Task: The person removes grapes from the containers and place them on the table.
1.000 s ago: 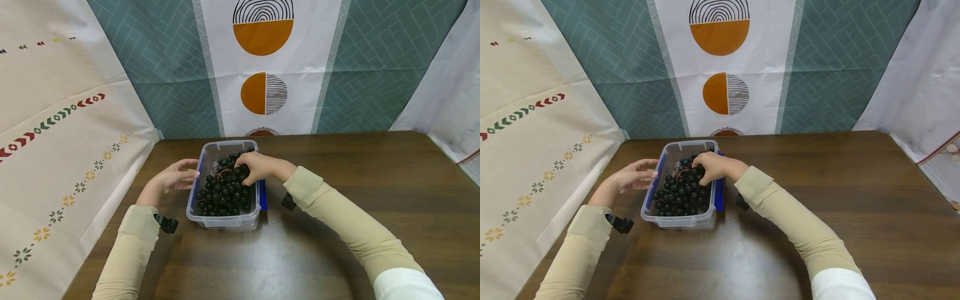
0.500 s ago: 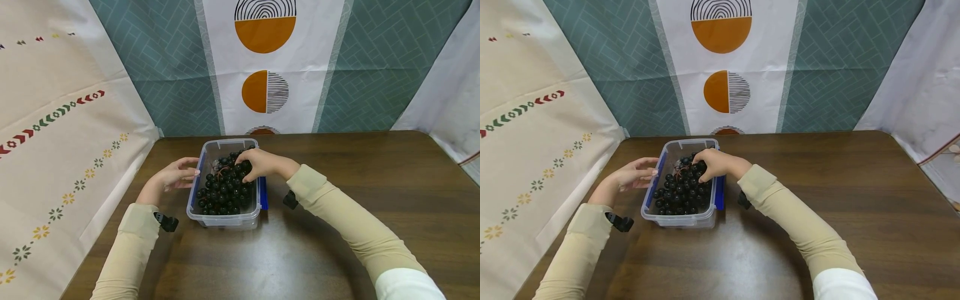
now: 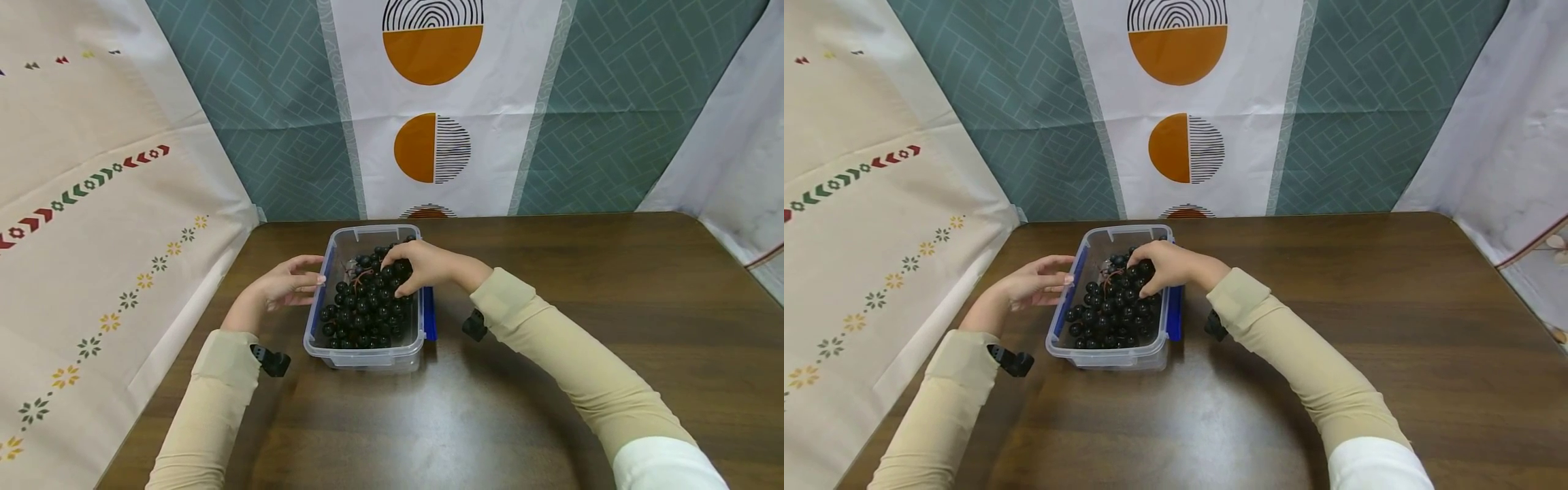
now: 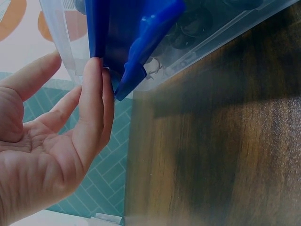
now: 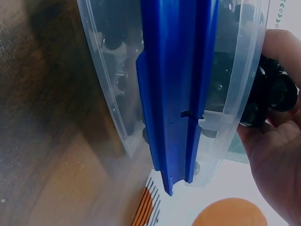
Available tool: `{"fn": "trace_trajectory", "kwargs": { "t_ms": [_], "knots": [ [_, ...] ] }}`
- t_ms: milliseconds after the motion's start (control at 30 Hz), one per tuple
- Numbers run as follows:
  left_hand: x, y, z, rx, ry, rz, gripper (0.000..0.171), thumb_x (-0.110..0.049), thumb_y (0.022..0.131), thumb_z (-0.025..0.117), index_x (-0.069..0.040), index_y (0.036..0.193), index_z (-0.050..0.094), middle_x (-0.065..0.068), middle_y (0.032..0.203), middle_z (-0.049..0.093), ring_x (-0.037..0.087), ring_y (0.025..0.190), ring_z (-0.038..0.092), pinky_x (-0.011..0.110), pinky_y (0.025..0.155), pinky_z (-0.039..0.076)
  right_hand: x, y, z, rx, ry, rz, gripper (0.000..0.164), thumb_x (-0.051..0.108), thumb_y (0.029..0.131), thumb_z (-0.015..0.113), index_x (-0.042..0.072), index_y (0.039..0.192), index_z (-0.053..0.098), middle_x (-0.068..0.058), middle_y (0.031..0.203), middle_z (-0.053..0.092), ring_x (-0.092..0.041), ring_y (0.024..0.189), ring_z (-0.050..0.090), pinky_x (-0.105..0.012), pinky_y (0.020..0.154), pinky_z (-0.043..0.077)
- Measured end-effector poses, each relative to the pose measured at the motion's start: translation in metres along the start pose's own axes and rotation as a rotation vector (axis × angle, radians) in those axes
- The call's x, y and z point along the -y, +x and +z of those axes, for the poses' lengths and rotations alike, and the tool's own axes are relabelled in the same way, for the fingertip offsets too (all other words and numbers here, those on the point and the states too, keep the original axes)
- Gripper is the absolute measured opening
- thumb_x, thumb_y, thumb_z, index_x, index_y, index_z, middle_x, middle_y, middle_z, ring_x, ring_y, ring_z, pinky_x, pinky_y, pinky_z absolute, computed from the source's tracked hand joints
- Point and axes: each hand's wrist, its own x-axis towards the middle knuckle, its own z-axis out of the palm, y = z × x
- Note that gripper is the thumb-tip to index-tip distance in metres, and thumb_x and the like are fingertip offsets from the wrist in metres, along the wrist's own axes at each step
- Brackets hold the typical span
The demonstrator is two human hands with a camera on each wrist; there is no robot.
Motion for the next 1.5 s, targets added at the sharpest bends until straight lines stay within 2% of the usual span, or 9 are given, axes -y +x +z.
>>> {"fn": "trace_trajectory", "kwargs": {
  "t_ms": [333,533,933,1500],
  "knots": [
    [0.0,-0.001,0.0,0.014,-0.002,0.0,0.07,-0.013,0.094,0.058,-0.012,0.152,0.017,0.025,0.147,0.028,0.041,0.135,0.033,0.043,0.097,0.046,-0.003,-0.002,0.004,-0.045,0.063,-0.035,0.047,0.015,0.08,0.077,0.006,0.123,0.06,-0.012,0.132,0.054,-0.029,0.126,0.047,-0.044,0.103,0.04],
    [-0.001,-0.001,0.001,0.004,-0.002,0.001,0.07,-0.013,0.094,0.059,-0.012,0.151,0.019,0.023,0.145,0.031,0.039,0.133,0.035,0.039,0.094,0.049,-0.002,-0.005,0.004,-0.064,0.08,-0.043,0.047,0.016,0.08,0.076,0.007,0.123,0.06,-0.012,0.132,0.055,-0.029,0.125,0.047,-0.045,0.103,0.04],
    [0.001,0.001,-0.001,0.005,0.004,0.006,0.068,-0.012,0.095,0.058,-0.012,0.151,0.02,0.024,0.144,0.033,0.04,0.132,0.037,0.041,0.093,0.049,0.007,-0.009,0.0,-0.101,0.131,-0.045,0.044,0.015,0.078,0.077,0.011,0.12,0.063,-0.007,0.13,0.057,-0.025,0.126,0.047,-0.044,0.103,0.04],
    [0.003,0.001,-0.001,0.012,0.001,0.013,0.07,-0.015,0.094,0.059,-0.012,0.151,0.019,0.023,0.145,0.03,0.04,0.134,0.035,0.039,0.093,0.05,0.016,-0.018,0.0,-0.147,0.174,-0.079,0.048,0.013,0.078,0.077,0.009,0.123,0.061,-0.007,0.128,0.059,-0.023,0.126,0.047,-0.044,0.105,0.038]
  ]
}}
